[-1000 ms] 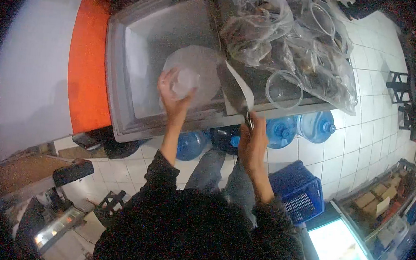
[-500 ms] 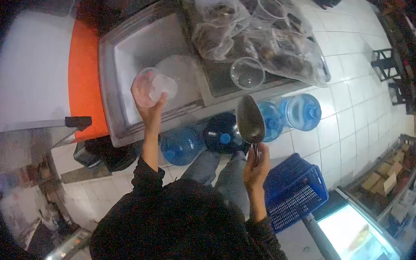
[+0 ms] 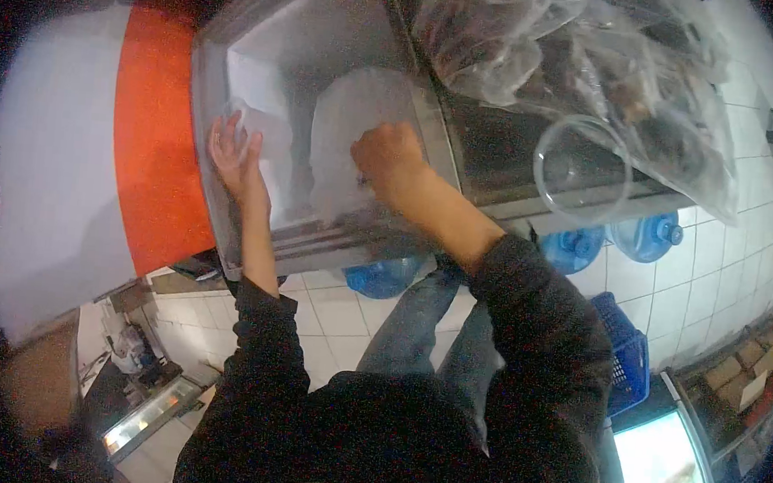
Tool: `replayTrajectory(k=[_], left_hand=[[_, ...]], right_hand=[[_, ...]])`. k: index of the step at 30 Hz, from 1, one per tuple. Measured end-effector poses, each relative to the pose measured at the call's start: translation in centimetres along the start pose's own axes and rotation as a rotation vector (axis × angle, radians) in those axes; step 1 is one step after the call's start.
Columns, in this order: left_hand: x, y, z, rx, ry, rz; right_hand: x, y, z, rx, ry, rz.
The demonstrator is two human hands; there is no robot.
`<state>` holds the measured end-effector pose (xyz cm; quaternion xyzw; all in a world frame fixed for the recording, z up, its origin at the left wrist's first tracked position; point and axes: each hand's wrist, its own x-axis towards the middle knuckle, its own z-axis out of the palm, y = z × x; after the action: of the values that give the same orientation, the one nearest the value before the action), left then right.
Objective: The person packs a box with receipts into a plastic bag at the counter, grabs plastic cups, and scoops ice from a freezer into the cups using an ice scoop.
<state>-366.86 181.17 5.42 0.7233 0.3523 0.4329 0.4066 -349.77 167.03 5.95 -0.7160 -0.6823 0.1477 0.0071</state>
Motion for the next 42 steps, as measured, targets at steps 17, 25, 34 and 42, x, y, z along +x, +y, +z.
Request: replayTrajectory(k=[17,25,34,42], left_hand=[[6.2,-6.5,1.4,-0.112,0.006,-0.084],[5.8,-6.7,1.6,-0.193,-0.008,-0.106],[5.9,-6.8,1.8,-0.168,-0.017,-0.109],[5.7,-7.2,1.7,-0.140,-0.002,-0.124]], right_hand=[[12.8,0.5,4.1,-0.024,0.000,0.147],[14.7,0.0,7.9,0.072,-0.194,-0.068],[14.2,-2.5,10.5,0.054,-0.286,-0.046],[13.8,-3.6,13.4,0.004,-0.075,-0.114]])
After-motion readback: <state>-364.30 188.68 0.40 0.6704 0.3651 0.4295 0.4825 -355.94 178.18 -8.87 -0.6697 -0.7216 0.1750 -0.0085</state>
